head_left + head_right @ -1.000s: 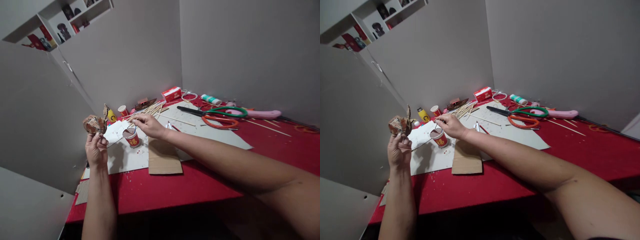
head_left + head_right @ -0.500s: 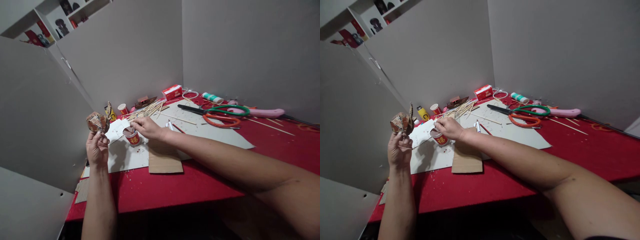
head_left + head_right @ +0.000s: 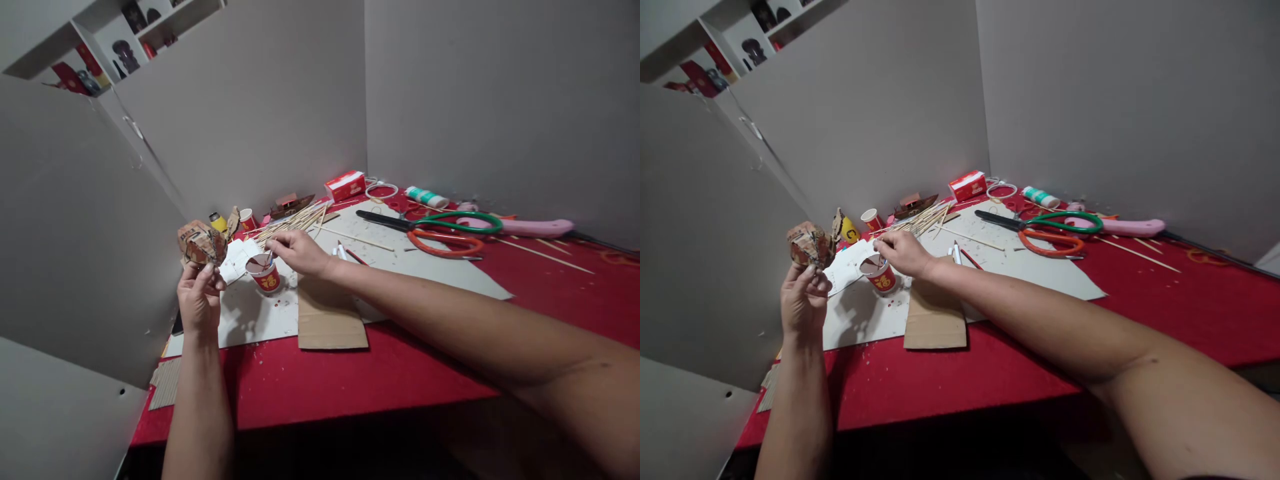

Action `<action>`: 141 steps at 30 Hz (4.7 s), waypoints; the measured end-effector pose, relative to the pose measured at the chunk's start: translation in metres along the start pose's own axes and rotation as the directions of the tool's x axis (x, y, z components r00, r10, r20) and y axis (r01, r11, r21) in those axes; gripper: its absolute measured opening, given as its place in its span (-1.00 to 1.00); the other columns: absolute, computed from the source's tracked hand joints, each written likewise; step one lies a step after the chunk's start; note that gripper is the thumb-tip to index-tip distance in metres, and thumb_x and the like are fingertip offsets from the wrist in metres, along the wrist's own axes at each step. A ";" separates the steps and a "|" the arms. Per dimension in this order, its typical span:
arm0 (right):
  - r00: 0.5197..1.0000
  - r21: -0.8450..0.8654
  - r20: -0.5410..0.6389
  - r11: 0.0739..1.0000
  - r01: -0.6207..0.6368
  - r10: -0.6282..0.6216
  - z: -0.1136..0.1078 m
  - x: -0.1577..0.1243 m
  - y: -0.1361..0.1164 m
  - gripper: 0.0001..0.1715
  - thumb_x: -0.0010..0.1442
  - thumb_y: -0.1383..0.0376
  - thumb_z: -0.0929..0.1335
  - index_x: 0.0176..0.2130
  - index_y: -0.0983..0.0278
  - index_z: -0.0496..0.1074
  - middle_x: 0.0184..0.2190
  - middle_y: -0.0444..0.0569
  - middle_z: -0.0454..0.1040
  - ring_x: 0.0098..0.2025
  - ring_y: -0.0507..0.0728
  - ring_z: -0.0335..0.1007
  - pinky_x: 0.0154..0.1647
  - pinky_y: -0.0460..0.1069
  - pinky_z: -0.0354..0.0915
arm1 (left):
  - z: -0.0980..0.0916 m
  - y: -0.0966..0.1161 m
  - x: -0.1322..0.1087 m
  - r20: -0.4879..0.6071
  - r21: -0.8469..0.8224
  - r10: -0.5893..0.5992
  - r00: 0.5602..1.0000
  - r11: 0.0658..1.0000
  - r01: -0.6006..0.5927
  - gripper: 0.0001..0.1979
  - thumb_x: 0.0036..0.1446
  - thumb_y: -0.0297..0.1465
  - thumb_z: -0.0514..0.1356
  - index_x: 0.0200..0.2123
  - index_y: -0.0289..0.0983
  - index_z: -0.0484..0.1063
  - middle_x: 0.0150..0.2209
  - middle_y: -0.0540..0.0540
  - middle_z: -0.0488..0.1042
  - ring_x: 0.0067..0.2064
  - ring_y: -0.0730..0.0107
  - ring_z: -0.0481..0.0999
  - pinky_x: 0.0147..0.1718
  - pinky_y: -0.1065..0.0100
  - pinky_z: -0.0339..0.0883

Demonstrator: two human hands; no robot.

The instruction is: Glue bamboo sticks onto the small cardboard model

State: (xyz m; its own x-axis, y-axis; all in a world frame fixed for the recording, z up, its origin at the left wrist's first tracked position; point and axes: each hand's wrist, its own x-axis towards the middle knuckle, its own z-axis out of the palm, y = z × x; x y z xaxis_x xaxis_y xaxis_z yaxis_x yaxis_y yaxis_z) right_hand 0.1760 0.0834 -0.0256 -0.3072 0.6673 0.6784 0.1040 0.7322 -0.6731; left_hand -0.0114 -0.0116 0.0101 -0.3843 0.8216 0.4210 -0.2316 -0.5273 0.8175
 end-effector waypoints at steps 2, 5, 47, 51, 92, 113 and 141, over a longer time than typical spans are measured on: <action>0.998 0.021 -0.056 1.000 0.018 -0.016 -0.004 -0.001 -0.002 -0.66 0.26 0.25 0.25 -0.54 0.26 0.32 -0.55 -0.13 0.37 -0.43 0.03 0.25 -0.35 -0.05 0.15 | -0.001 -0.002 0.001 -0.010 0.011 0.006 1.000 1.000 -0.006 -0.67 -0.32 -0.45 0.47 -0.43 -0.29 0.46 -0.56 0.09 0.36 -0.54 0.61 0.33 -0.65 0.59 0.15; 0.992 0.063 -0.124 0.998 0.004 0.004 -0.008 -0.003 -0.004 -0.67 0.25 0.23 0.25 -0.52 0.26 0.33 -0.56 -0.13 0.38 -0.45 0.03 0.25 -0.36 -0.05 0.17 | -0.004 -0.007 0.003 -0.007 0.041 0.020 1.000 0.999 -0.019 -0.69 -0.30 -0.43 0.47 -0.43 -0.29 0.45 -0.54 0.07 0.37 -0.54 0.61 0.32 -0.64 0.58 0.16; 0.728 0.924 0.114 0.197 -0.327 0.676 -0.019 0.000 -0.026 -0.70 0.41 0.34 0.22 -0.36 0.31 0.38 -0.57 -0.14 0.48 -0.63 -0.09 0.33 -0.64 -0.22 0.20 | -0.005 -0.035 0.004 0.089 0.218 -0.049 0.995 0.975 0.029 -0.69 -0.17 -0.31 0.44 -0.46 -0.29 0.38 -0.56 0.07 0.42 -0.60 0.61 0.34 -0.61 0.53 0.20; 0.737 0.929 0.168 0.145 -0.341 0.655 -0.016 -0.002 -0.030 -0.70 0.41 0.35 0.22 -0.34 0.33 0.42 -0.55 -0.13 0.52 -0.60 -0.08 0.38 -0.62 -0.21 0.26 | -0.002 -0.034 0.002 0.097 0.192 -0.071 0.993 0.980 0.051 -0.70 -0.17 -0.32 0.44 -0.46 -0.29 0.39 -0.55 0.06 0.42 -0.60 0.62 0.34 -0.62 0.54 0.19; 0.698 0.896 0.227 0.136 -0.423 0.679 0.003 -0.013 -0.022 -0.63 0.42 0.36 0.22 -0.40 0.34 0.44 -0.56 -0.10 0.51 -0.61 -0.09 0.34 -0.64 -0.21 0.22 | 0.003 -0.027 -0.001 0.094 0.134 -0.042 0.995 0.990 0.029 -0.72 -0.22 -0.36 0.45 -0.47 -0.28 0.43 -0.55 0.06 0.39 -0.57 0.61 0.32 -0.64 0.55 0.20; 0.835 0.830 0.104 0.416 -0.371 0.540 0.015 -0.024 -0.024 -0.79 0.11 0.28 0.48 -0.46 0.32 0.45 -0.59 -0.17 0.52 -0.67 -0.12 0.29 -0.69 -0.22 0.15 | 0.002 -0.026 0.000 0.065 0.163 0.039 0.997 0.985 -0.050 -0.72 -0.19 -0.35 0.45 -0.43 -0.29 0.45 -0.53 0.07 0.41 -0.60 0.62 0.31 -0.65 0.52 0.21; 0.974 0.464 -0.022 0.865 -0.190 0.226 0.024 -0.045 -0.025 -0.78 0.28 0.09 0.27 -0.28 0.19 0.27 -0.68 -0.28 0.38 -0.73 -0.05 0.18 -0.69 -0.15 0.13 | 0.002 -0.022 0.000 0.020 0.188 0.076 0.997 0.979 -0.078 -0.71 -0.21 -0.33 0.43 -0.44 -0.29 0.42 -0.53 0.08 0.41 -0.61 0.63 0.32 -0.64 0.54 0.22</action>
State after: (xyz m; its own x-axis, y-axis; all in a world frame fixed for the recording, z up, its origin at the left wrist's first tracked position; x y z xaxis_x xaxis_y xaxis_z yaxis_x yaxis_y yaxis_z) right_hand 0.1641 0.0318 -0.0460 -0.2550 0.8182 0.5152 -0.2906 0.4433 -0.8479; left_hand -0.0042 0.0006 -0.0068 -0.3830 0.7835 0.4893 -0.0289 -0.5396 0.8414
